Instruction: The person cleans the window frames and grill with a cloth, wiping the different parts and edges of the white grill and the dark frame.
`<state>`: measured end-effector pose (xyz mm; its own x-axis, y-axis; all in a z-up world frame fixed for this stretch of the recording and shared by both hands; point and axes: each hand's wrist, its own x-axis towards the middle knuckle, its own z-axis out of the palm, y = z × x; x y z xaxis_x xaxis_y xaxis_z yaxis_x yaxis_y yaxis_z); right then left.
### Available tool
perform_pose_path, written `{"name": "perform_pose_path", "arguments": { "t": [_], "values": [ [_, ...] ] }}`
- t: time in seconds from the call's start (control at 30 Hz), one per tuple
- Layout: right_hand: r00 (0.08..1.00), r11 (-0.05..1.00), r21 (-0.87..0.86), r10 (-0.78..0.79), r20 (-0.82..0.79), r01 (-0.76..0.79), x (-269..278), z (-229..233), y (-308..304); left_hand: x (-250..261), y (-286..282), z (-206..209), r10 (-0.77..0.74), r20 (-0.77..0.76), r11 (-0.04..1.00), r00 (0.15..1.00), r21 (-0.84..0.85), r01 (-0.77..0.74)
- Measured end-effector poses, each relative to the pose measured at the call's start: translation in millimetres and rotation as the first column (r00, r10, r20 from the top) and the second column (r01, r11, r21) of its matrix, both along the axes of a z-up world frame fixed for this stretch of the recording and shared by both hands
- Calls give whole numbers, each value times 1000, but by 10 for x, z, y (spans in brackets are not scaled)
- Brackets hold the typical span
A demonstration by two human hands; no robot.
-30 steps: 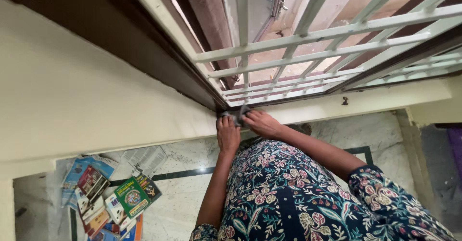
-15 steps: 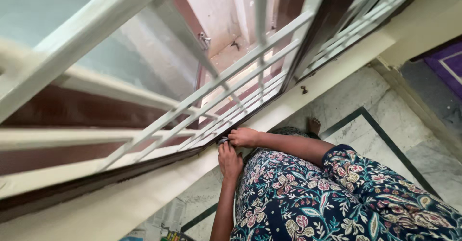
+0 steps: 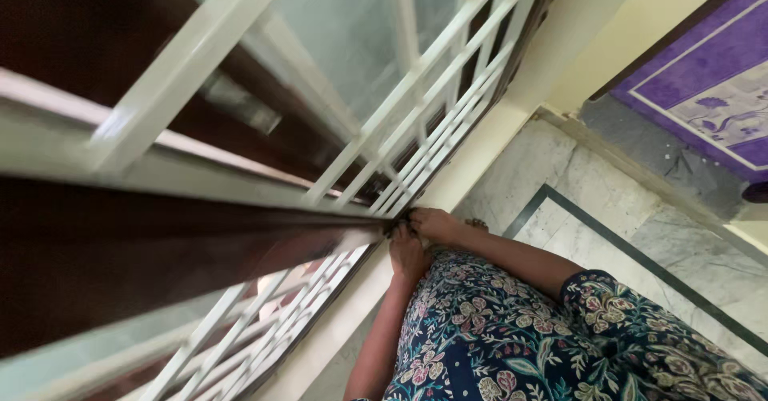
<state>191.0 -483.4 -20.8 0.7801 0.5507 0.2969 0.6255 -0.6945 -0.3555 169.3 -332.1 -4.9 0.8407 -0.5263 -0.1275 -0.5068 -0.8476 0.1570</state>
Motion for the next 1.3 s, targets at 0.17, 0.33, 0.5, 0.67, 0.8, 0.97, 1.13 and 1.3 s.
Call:
{"name": "perform_pose_path", "arguments": {
  "t": [0.17, 0.33, 0.5, 0.67, 0.8, 0.97, 1.13, 1.3],
  "values": [
    [947, 977, -120, -202, -249, 176, 210, -170, -1052, 420, -1092, -164, -120, -36, 992, 992, 44, 121],
    [853, 850, -134, -519, -52, 509, 392, -270, -2074, 942, -2331, -274, -218, -154, 946, 964, 211, 247],
    [757, 763, -284, -634, -154, 581, 705, -114, -2800, 1364, -3319, -287, -270, -257, 891, 928, 298, 342],
    [754, 759, -340, -632, -180, 555, 701, -34, -2796, 1306, -3237, -457, -315, -122, 875, 941, 347, 338],
    [729, 729, -193, -680, -82, 657, 693, 4, -2658, 1252, -3099, -426, -315, -173, 848, 933, 390, 358],
    [779, 771, -224, -623, -70, 596, 559, -20, -2471, 1021, -2742, -436, -314, -116, 863, 942, 378, 334],
    [814, 775, -338, -579, -43, 534, 419, 63, -1992, 742, -2220, -434, -309, 42, 888, 950, 371, 272],
    [863, 809, -380, -502, -51, 448, 275, 221, -1129, 466, -1315, -432, -274, 73, 913, 959, 333, 235]
  ]
}}
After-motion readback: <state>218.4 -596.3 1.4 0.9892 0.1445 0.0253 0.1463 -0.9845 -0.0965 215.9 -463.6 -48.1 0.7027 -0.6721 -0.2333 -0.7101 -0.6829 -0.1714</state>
